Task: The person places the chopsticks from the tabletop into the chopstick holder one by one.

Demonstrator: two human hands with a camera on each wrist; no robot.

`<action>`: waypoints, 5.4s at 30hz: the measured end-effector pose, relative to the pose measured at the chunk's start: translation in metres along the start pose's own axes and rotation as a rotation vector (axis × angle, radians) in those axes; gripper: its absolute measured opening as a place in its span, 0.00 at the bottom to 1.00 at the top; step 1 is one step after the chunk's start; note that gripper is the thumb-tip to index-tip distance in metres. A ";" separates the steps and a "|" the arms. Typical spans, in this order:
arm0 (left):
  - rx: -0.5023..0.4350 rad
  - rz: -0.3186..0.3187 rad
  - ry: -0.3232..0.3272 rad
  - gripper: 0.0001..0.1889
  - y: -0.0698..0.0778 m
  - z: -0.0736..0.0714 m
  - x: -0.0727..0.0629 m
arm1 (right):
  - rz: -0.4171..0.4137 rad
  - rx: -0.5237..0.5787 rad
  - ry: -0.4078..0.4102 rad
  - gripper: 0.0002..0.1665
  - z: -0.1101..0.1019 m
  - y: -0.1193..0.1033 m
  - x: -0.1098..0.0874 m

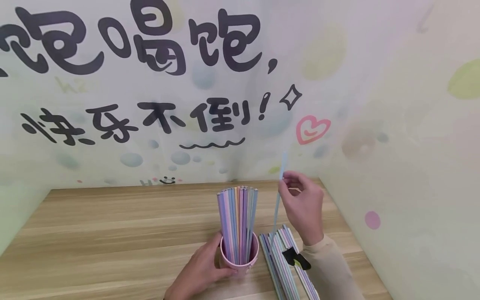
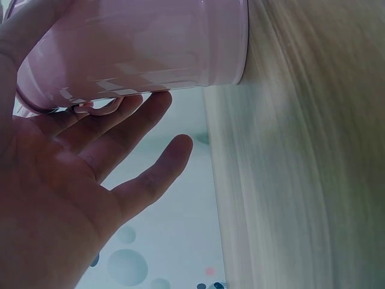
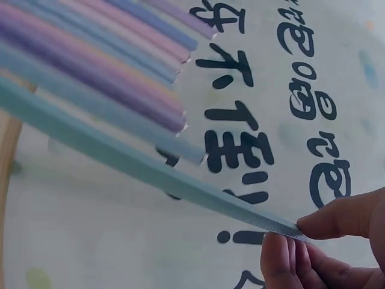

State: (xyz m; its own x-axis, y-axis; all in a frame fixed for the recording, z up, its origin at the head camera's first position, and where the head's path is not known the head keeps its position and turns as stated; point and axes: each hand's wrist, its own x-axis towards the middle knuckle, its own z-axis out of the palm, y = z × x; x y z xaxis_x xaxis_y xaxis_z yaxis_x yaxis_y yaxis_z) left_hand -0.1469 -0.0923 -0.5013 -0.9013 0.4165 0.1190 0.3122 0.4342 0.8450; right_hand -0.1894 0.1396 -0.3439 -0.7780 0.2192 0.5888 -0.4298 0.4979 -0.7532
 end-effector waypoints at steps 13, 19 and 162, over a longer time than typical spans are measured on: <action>0.028 0.010 0.014 0.56 -0.001 0.000 0.000 | 0.014 0.037 -0.044 0.06 0.027 -0.006 -0.005; 0.016 0.002 0.007 0.56 -0.001 0.000 0.000 | 0.043 -0.017 -0.108 0.05 0.038 0.011 -0.023; 0.012 -0.005 -0.001 0.57 -0.003 0.000 0.000 | 0.105 -0.137 -0.224 0.02 0.047 0.032 -0.051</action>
State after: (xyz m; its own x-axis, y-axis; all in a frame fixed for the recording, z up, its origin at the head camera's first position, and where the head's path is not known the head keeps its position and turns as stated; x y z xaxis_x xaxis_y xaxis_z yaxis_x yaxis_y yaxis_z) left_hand -0.1476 -0.0938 -0.5043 -0.9027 0.4147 0.1144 0.3111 0.4457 0.8393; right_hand -0.1853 0.1053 -0.4120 -0.9033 0.0922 0.4189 -0.2875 0.5946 -0.7509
